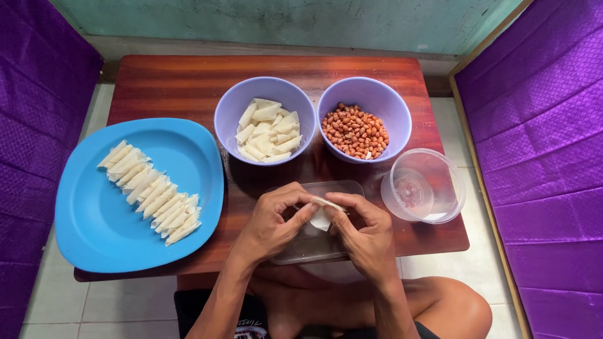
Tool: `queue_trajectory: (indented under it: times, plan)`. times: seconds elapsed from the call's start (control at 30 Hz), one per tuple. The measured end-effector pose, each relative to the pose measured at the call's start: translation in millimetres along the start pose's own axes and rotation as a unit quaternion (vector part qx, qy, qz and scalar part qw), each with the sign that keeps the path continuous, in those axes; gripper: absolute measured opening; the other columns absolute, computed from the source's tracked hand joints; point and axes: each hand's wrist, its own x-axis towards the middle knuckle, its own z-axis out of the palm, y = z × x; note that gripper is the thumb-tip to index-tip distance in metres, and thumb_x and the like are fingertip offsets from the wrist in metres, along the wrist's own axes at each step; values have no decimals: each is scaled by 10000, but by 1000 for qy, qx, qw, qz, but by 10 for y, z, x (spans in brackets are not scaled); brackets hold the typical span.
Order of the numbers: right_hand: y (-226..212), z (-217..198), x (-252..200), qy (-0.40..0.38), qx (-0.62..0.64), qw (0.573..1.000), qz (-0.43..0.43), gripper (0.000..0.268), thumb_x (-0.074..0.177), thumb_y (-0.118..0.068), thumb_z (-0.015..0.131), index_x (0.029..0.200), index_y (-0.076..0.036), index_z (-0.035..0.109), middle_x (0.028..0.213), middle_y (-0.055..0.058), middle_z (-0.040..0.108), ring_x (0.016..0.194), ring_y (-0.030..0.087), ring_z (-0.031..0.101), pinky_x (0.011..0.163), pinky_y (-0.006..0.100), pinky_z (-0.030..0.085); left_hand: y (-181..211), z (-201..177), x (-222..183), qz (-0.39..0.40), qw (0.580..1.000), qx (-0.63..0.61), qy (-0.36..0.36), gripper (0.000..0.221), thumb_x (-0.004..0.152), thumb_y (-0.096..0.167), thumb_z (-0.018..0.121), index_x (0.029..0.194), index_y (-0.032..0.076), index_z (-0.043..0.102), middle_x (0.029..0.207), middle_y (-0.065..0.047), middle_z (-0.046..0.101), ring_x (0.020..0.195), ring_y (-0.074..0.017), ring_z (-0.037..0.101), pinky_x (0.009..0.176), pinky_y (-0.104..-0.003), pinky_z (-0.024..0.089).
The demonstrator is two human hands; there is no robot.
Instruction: Assembling and wrapping small food items using peanuts, white strips, and dough wrappers.
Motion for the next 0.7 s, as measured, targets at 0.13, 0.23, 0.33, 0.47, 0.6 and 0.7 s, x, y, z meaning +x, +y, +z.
queue_trajectory:
  times: [0.13,0.23,0.33,0.47,0.6,0.7]
  plan:
    - [-81,30,-9,7,-1,1000,19,160,935,-119,709,999,7,785,704,27,700,570,65,548,487,198,422,3,16,-3,-25,1000,0,2,251,980,218,617,917,4,733,836,-13,634,669,-91,516,565,-238,418]
    - [-49,31,5,-21,-32,999,-35,163,911,-86,723,1031,14,769,829,35,747,688,85,640,617,208,517,-13,28,-1,-8,1000,0,18,228,1006,165,561,883,9,674,798,-14,599,636,-93,491,543,-241,405]
    - [8,38,2,-22,-14,999,-28,356,876,-44,757,1224,-2,691,906,63,725,732,91,638,616,209,551,-38,54,-9,26,998,58,21,172,959,124,593,857,-2,653,756,-23,596,634,-126,485,582,-271,427]
    - [72,61,-4,34,-33,997,-54,145,953,-161,722,980,-53,815,587,96,683,508,116,645,472,266,562,-108,66,-16,44,997,63,22,229,982,192,671,785,79,701,654,-107,613,607,-226,619,552,-343,517]
    - [90,82,4,45,-5,999,-27,183,988,-163,677,953,-27,794,564,104,679,490,127,658,478,265,573,-84,73,-26,39,998,40,19,135,902,166,760,836,55,719,676,-132,630,626,-238,646,544,-334,540]
    - [58,87,5,54,27,998,0,208,1011,-173,648,972,-1,759,539,101,618,449,127,601,435,266,540,-72,53,21,42,998,35,35,128,945,166,713,875,63,742,708,-118,664,660,-212,654,545,-334,550]
